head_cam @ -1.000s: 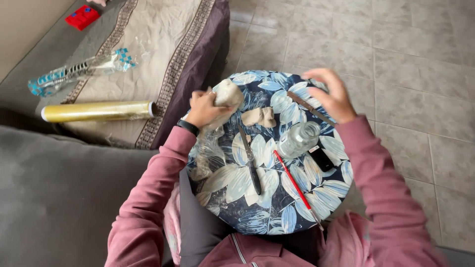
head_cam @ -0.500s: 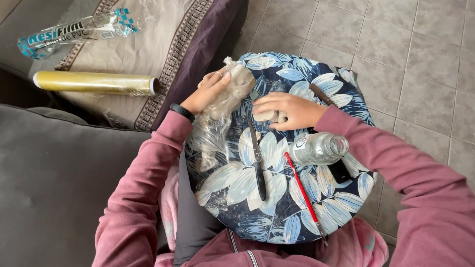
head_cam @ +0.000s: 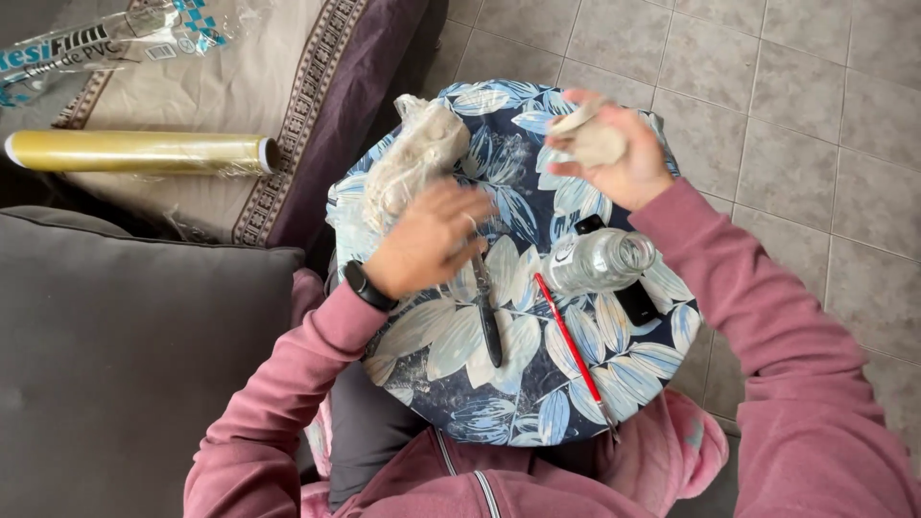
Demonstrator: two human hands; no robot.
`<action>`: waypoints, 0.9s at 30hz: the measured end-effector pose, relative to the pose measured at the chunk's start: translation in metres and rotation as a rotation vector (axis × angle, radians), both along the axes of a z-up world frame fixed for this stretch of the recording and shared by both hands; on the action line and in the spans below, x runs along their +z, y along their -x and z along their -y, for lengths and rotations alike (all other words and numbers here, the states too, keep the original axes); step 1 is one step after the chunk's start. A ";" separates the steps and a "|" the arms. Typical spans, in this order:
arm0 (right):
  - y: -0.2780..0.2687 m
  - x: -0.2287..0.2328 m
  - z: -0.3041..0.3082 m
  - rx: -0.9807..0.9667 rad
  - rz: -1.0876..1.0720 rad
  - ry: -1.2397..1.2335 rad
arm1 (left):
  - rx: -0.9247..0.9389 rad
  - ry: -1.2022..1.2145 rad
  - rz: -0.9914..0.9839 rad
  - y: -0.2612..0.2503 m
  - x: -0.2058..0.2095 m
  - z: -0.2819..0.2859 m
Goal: Unwrapping, kneading, and shaping clay at a table.
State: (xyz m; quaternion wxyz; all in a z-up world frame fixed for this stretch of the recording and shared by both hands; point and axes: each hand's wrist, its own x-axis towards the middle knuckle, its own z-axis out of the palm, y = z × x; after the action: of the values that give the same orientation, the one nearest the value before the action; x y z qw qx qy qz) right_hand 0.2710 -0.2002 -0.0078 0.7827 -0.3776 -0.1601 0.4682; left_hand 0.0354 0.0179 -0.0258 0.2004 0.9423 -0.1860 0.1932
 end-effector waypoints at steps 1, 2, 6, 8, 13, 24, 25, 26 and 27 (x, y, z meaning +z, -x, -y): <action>0.004 0.006 0.007 -0.002 0.002 -0.001 | -0.002 -0.001 0.002 0.000 -0.006 0.002; 0.008 0.013 0.015 -0.105 -0.012 -0.051 | -0.061 -0.009 -0.031 0.001 -0.011 0.004; 0.030 0.034 0.052 -0.507 -0.044 -0.122 | -0.074 -0.106 -0.067 -0.001 -0.025 0.009; 0.047 0.050 0.068 -0.609 -0.025 -0.157 | -0.086 -0.116 -0.039 0.000 -0.019 0.010; 0.111 0.074 0.107 -0.877 -0.013 -0.201 | -0.086 -0.100 -0.045 -0.002 -0.017 0.013; 0.289 0.008 0.119 -1.269 0.182 -0.106 | 0.131 1.372 -0.051 0.027 -0.035 0.020; 0.289 0.002 0.109 -1.271 0.181 -0.109 | 0.129 1.369 -0.052 0.040 -0.043 0.038; 0.288 -0.005 0.098 -1.215 0.343 -0.120 | 0.092 1.617 -0.131 0.052 -0.050 0.055; 0.287 -0.010 0.087 -1.156 0.505 -0.129 | 0.052 1.863 -0.217 0.063 -0.056 0.072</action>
State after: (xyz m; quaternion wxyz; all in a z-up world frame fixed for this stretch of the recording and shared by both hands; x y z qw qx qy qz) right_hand -0.0161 -0.2872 -0.0180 0.8685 -0.4537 -0.1379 -0.1443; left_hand -0.0277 -0.0543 -0.0822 0.8861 0.4188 0.0845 0.1798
